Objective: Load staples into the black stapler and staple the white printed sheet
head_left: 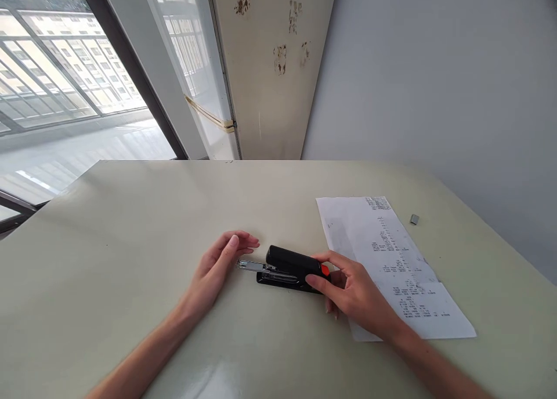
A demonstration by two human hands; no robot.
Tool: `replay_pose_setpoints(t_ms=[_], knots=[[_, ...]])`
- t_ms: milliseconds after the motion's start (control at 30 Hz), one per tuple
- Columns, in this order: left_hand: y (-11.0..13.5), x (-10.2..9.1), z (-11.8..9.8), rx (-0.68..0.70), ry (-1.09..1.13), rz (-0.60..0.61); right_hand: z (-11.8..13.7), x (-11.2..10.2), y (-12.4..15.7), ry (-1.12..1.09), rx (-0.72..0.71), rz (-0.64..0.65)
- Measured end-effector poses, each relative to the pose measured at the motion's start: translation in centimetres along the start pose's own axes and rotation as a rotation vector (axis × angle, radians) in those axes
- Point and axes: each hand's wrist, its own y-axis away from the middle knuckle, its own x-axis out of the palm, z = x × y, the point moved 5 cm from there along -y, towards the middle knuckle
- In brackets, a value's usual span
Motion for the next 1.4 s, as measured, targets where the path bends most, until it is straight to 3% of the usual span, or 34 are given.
replay_pose_setpoints(t_ms=[200, 400, 600, 800, 900, 1000, 1067, 1233, 1400], knots=[[-0.1, 1.3, 0.8, -0.279, 0.688, 0.134, -0.8, 1.1, 0.2, -0.447, 0.224, 0.281], [1.0, 2.2, 0.9, -0.480, 0.884, 0.162, -1.1, 2.5, 0.9, -0.591, 0.365, 0.498], [1.6, 2.9, 1.4, -0.502, 0.917, 0.266, -1.6, 2.5, 0.9, -0.602, 0.439, 0.508], [1.2, 2.4, 2.0, -0.550, 0.876, 0.096, -1.0, 2.2, 1.1, -0.557, 0.382, 0.489], [0.8, 2.0, 2.1, -0.510, 0.859, 0.013, -0.7, 1.2, 0.9, -0.477, 0.298, 0.320], [0.7, 1.5, 1.9, -0.366, 0.735, 0.026, -0.1, -0.3, 0.6, -0.321, 0.135, 0.113], [0.9, 1.1, 1.8, -0.249, 0.519, 0.030, 0.3, -0.7, 0.6, -0.214, 0.044, 0.037], [1.9, 0.7, 0.8, -0.002, -0.194, -0.036, 0.6, -0.6, 0.8, -0.064, -0.054, -0.041], [2.2, 1.6, 0.3, 0.122, -0.461, 0.062, 0.9, 0.0, 1.0, 0.002, -0.090, -0.083]])
